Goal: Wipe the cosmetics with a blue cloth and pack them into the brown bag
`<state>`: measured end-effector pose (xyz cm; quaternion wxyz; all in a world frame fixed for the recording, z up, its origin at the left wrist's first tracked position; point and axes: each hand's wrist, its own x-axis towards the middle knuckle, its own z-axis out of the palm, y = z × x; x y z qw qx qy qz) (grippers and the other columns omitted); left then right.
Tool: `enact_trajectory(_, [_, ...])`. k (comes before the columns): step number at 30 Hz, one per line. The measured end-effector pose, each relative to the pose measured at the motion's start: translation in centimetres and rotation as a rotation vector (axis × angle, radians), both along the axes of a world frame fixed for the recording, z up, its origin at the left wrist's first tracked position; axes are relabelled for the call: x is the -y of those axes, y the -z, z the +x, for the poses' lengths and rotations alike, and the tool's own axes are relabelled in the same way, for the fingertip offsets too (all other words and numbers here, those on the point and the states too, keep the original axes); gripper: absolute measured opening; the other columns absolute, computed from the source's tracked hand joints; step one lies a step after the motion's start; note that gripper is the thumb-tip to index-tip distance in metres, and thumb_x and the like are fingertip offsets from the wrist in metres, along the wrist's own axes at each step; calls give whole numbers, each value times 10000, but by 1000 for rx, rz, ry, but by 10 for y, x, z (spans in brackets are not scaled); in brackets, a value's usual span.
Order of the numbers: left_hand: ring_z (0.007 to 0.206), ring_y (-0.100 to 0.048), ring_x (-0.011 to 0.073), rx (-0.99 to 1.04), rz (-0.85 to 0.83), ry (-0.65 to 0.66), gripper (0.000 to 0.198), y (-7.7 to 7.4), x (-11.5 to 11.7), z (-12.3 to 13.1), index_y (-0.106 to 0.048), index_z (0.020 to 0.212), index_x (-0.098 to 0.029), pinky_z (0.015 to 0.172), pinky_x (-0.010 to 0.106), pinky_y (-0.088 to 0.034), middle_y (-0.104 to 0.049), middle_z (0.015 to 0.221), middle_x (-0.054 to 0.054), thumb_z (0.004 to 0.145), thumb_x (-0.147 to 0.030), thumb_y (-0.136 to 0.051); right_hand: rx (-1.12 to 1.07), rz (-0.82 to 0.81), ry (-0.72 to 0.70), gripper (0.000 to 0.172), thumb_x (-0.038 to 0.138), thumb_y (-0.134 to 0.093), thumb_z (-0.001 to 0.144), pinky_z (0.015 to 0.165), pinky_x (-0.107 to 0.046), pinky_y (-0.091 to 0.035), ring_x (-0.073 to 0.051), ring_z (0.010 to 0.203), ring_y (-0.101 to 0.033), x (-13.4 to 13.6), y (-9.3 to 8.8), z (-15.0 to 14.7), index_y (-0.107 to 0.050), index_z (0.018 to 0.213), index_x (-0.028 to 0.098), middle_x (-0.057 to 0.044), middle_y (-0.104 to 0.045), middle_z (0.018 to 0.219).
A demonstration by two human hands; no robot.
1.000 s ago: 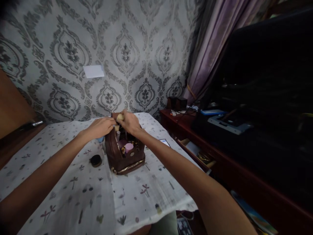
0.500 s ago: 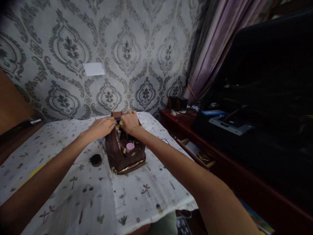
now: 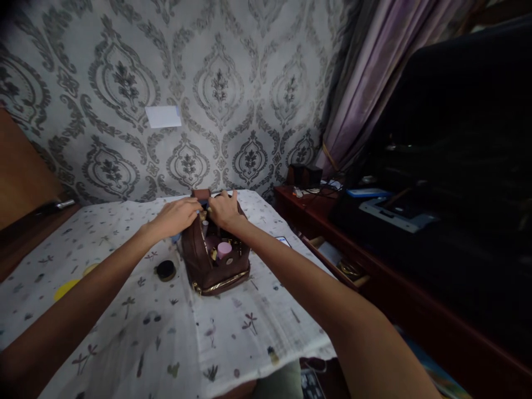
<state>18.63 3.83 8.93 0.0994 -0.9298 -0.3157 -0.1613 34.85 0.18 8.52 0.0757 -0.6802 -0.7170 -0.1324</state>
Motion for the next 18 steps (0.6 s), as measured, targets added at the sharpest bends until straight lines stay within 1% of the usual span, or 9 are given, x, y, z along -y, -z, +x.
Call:
enact_trajectory(2, [1148,-646,220,43,-12,-2,330,5,0,-1,-719,1072,-214,969,319,-519,-706,1212,65,929,-148,-430,-24,7,-2,272,247,-529,940,1027,-489,-348,-337,1229,-536,2,-6,0,-722,1096,136,-179,-723,1171])
enact_trajectory(5, [1242,-605,207,246,-70,21,386,14,1,-10,-676,1193,-216,1054,330,-479,-653,1351,52,938,-131,-400,-62,18,-4,292,191,-484,951,966,-393,-403,-294,1154,-588,7,-14,0,-741,1072,125,-168,-731,1148])
enact_trajectory(6, [1248,-601,207,330,-93,37,391,16,1,-15,-661,1214,-207,1066,333,-469,-649,1356,58,938,-130,-394,-74,26,-8,308,179,-462,961,955,-377,-411,-283,1127,-601,9,-16,0,-744,1067,121,-164,-736,1129])
enact_trajectory(8, [1217,-614,215,460,-128,53,368,21,3,-29,-644,1212,-186,1058,342,-468,-672,1302,77,940,-150,-398,-118,75,-27,311,184,-448,977,961,-366,-417,-274,1098,-611,16,-19,0,-747,1033,116,-156,-741,1091])
enact_trajectory(10, [1164,-632,222,531,-167,38,325,26,7,-45,-640,1175,-177,1027,346,-480,-696,1224,83,943,-184,-413,-206,180,-78,274,227,-492,979,974,-375,-426,-276,1082,-610,28,-19,-5,-742,941,121,-145,-737,1040])
enact_trajectory(12, [1102,-647,219,557,-220,16,292,35,15,-63,-637,1143,-178,992,342,-493,-705,1167,78,955,-222,-417,-308,274,-191,256,270,-536,973,983,-395,-436,-277,1080,-603,46,-18,-16,-715,838,147,-124,-727,1003])
enact_trajectory(14, [1069,-646,217,530,-267,17,282,50,27,-78,-631,1137,-175,974,343,-497,-699,1134,83,975,-266,-418,-420,322,-366,272,289,-536,980,986,-410,-447,-268,1080,-600,68,-11,-35,-679,782,170,-109,-713,1006])
enact_trajectory(16, [1093,-625,232,447,-283,38,287,71,42,-91,-623,1151,-170,986,366,-493,-678,1135,103,989,-307,-430,-554,318,-570,269,290,-497,1003,982,-405,-473,-243,1074,-605,89,4,-58,-665,822,186,-97,-703,1028])
enact_trajectory(18, [1140,-590,253,341,-271,61,286,95,56,-100,-613,1182,-168,1011,406,-486,-655,1182,124,977,-299,-463,-648,250,-721,207,287,-497,1006,1000,-409,-493,-238,1115,-600,104,26,-81,-667,939,191,-99,-699,1065])
